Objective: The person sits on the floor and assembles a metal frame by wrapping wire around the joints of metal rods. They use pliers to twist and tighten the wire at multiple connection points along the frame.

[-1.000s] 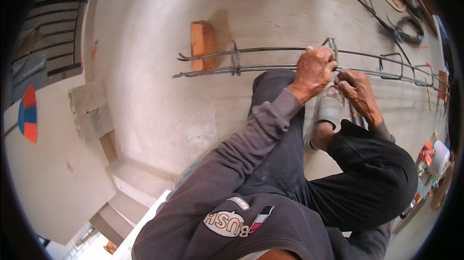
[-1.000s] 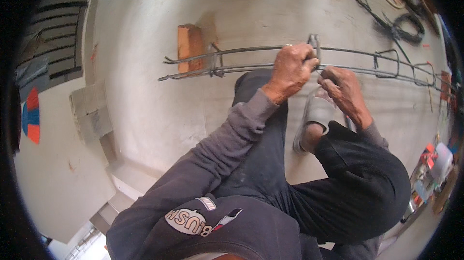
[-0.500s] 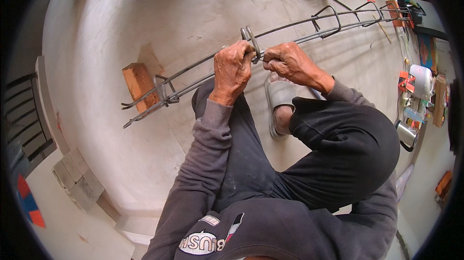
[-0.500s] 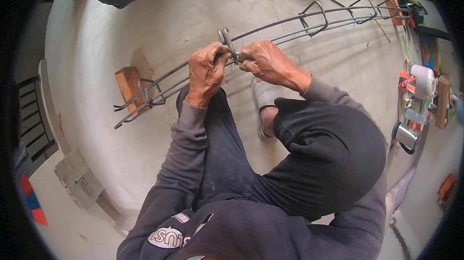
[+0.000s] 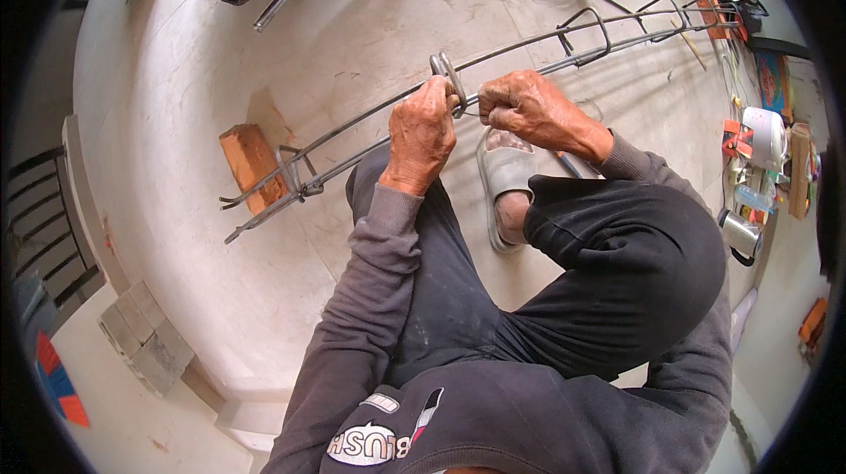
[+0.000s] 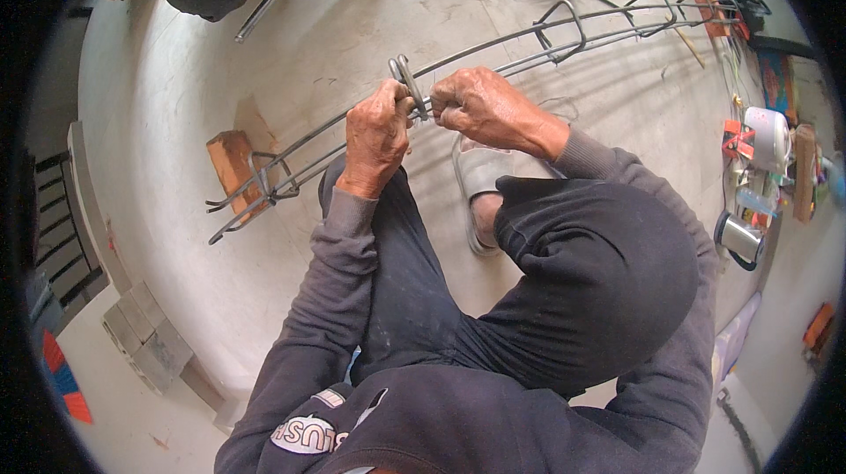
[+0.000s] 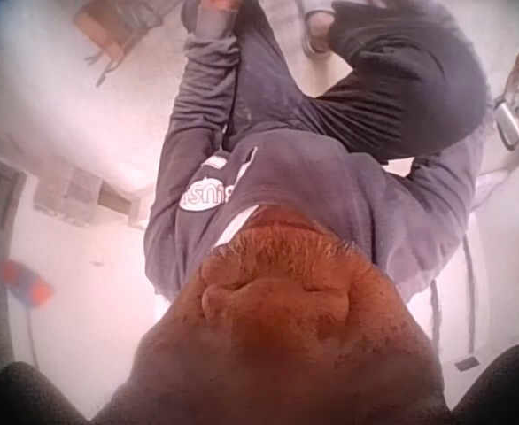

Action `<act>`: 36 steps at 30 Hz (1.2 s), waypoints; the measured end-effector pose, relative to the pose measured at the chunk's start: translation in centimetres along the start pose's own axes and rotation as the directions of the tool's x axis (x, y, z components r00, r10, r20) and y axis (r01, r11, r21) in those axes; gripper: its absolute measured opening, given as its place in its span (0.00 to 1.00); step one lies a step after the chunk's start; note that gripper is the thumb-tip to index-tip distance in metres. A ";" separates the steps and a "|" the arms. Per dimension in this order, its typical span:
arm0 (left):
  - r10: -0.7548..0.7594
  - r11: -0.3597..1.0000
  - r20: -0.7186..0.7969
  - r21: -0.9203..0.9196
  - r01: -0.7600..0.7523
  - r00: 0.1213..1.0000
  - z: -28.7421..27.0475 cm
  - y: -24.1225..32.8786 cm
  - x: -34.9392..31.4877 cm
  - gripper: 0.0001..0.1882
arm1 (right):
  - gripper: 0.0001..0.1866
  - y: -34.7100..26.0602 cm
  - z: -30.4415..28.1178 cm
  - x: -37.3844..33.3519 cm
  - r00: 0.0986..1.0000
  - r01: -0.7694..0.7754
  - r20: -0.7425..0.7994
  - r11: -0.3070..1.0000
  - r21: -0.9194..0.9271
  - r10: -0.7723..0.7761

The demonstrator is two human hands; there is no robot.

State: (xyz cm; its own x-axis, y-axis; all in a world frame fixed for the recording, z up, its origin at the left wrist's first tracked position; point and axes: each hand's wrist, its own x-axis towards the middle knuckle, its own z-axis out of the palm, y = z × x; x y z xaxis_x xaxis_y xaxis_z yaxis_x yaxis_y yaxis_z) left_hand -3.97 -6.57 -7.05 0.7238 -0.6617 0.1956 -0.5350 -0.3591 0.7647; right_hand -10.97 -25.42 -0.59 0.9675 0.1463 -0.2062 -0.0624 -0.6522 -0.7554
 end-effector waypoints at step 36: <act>-0.023 0.977 -0.167 -0.214 -0.013 0.986 0.4 0.0 -0.3 0.05 | 0.10 -0.1 1.4 0.0 0.978 -0.206 0.061 0.855 0.476 0.201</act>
State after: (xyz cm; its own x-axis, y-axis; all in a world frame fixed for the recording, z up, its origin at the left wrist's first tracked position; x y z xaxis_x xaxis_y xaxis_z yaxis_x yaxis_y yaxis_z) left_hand -4.38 -6.64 -7.35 0.7989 -0.5335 0.2778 -0.4389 -0.2012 0.8757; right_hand -11.36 -24.34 -1.41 0.9183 0.0570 -0.3917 -0.3691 -0.2340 -0.8994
